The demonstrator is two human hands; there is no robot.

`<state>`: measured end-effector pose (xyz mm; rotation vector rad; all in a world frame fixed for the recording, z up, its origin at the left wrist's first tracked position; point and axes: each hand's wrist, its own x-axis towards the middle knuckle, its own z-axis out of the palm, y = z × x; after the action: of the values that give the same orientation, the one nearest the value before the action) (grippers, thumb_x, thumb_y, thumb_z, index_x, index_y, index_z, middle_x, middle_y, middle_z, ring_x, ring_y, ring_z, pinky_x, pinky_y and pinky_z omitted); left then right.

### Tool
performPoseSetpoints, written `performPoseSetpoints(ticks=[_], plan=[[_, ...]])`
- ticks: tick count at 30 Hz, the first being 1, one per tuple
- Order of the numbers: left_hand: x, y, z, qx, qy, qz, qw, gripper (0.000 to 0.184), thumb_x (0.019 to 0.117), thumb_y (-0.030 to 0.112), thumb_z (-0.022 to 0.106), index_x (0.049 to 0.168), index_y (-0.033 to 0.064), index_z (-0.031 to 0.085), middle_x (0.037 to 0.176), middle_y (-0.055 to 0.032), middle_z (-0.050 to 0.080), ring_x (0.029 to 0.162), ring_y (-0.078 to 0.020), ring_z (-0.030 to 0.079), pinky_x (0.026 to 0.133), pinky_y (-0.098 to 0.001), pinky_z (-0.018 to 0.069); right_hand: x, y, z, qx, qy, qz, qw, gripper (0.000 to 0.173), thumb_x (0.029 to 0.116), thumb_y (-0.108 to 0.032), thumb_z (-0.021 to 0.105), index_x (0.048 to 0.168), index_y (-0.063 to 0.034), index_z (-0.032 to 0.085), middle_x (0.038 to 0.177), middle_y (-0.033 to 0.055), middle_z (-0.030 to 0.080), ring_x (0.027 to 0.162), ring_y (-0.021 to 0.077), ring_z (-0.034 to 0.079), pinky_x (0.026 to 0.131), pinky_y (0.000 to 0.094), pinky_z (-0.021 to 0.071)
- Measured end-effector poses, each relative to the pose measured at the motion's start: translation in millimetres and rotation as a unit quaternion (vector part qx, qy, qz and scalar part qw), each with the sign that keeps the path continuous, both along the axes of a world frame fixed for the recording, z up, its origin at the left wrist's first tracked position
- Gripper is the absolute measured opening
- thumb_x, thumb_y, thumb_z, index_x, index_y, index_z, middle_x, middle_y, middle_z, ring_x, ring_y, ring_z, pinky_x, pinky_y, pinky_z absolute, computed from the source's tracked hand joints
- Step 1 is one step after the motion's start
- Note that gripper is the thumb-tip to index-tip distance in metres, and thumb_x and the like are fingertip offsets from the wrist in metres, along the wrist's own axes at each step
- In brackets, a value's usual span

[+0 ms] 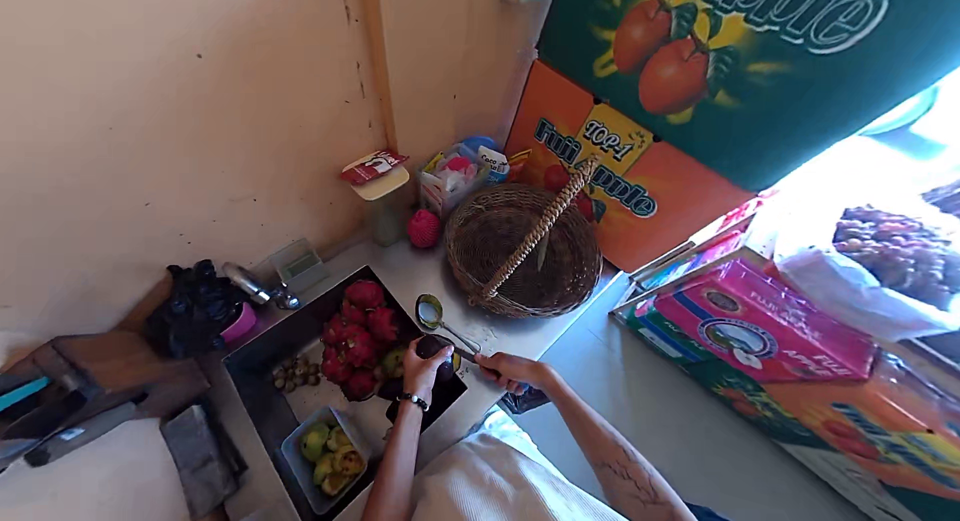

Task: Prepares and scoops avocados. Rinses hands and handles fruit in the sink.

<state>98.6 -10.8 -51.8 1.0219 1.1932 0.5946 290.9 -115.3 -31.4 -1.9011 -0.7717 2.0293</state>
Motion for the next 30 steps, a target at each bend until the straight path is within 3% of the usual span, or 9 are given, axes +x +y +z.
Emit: performPoseSetpoints(ticks=[4,9,12,14,16,19,22,26,30], plan=[[8,1,9,-0.114,-0.044,0.044,0.992,0.054,0.0933,0.009,0.072,0.139,-0.0001,0.046,0.117,-0.0255,0.062,0.097,-0.0364,0.068,0.078,-0.0546,0.0599,23,-4,-16,-0.005,0.054,-0.077,0.996,0.058,0.107,-0.063,0.027,0.084,-0.015,0.05,0.054,-0.0045,0.04,0.04,0.0072,0.039,0.04,0.0226,0.0354],[-12,5,4,-0.243,-0.165,0.088,0.952,0.035,0.1056,0.02,0.04,0.134,0.0003,0.048,0.121,-0.0213,0.061,0.103,-0.0366,0.067,0.086,-0.0566,0.0568,24,-25,-7,0.119,-0.047,-0.108,0.986,0.057,0.1105,-0.053,0.028,0.083,-0.0112,0.055,0.056,-0.0037,0.043,0.044,0.0083,0.044,0.044,0.0247,0.0393],[-41,9,-5,-0.267,-0.258,0.12,0.921,0.045,0.1019,0.03,0.03,0.129,0.0024,0.054,0.122,-0.0197,0.063,0.1,-0.0342,0.066,0.083,-0.0516,0.0567,22,-44,3,0.201,-0.166,0.035,0.965,0.062,0.1074,-0.057,0.034,0.09,-0.0056,0.064,0.071,0.0064,0.054,0.065,0.0206,0.055,0.065,0.0445,0.0462],[-61,12,-12,-0.271,-0.294,0.163,0.902,0.048,0.1009,0.038,0.03,0.126,0.0036,0.052,0.113,-0.0211,0.064,0.093,-0.0345,0.067,0.076,-0.0497,0.0588,17,-51,3,0.213,-0.231,0.132,0.94,0.062,0.1023,-0.064,0.04,0.1,-0.0071,0.066,0.079,0.0141,0.062,0.077,0.0333,0.063,0.072,0.0591,0.0483],[-76,17,-14,-0.262,-0.294,0.193,0.898,0.053,0.1036,0.047,0.028,0.125,0.0046,0.052,0.103,-0.0208,0.065,0.084,-0.0333,0.068,0.069,-0.0465,0.0599,16,-54,-2,0.229,-0.289,0.184,0.911,0.052,0.1003,-0.059,0.051,0.113,-0.0121,0.069,0.091,0.0163,0.071,0.089,0.0384,0.069,0.078,0.0637,0.0505],[-91,20,-20,-0.245,-0.295,0.213,0.899,0.052,0.1069,0.045,0.025,0.122,0.0051,0.055,0.098,-0.0172,0.066,0.08,-0.0282,0.068,0.068,-0.0415,0.0599,28,-53,-26,0.334,-0.333,0.2,0.859,0.028,0.0982,-0.035,0.066,0.119,-0.0191,0.075,0.118,0.0153,0.069,0.11,0.0358,0.066,0.091,0.0582,0.0534],[-94,17,-17,-0.243,-0.309,0.226,0.892,0.046,0.1073,0.039,0.027,0.121,0.005,0.054,0.1,-0.0162,0.066,0.083,-0.0278,0.069,0.071,-0.042,0.0606,42,-39,-42,0.397,-0.349,0.209,0.823,0.028,0.0994,-0.032,0.065,0.124,-0.0256,0.075,0.121,0.0171,0.068,0.115,0.0368,0.063,0.1,0.0562,0.0491],[-84,13,-1,-0.275,-0.316,0.188,0.888,0.05,0.107,0.04,0.024,0.119,0.003,0.055,0.106,-0.0207,0.068,0.094,-0.0337,0.071,0.077,-0.0453,0.061,38,-10,-32,0.359,-0.366,0.192,0.837,0.036,0.0997,-0.044,0.059,0.121,-0.0197,0.075,0.128,0.0128,0.067,0.127,0.034,0.057,0.11,0.0555,0.0406],[-66,7,3,-0.302,-0.312,0.166,0.885,0.049,0.107,0.04,0.028,0.122,0.0017,0.055,0.111,-0.0228,0.068,0.097,-0.0362,0.071,0.079,-0.0467,0.061,16,27,-44,0.359,-0.372,0.144,0.844,0.041,0.0941,-0.025,0.065,0.132,-0.0103,0.067,0.138,0.0145,0.062,0.133,0.0327,0.054,0.114,0.0527,0.0411]])
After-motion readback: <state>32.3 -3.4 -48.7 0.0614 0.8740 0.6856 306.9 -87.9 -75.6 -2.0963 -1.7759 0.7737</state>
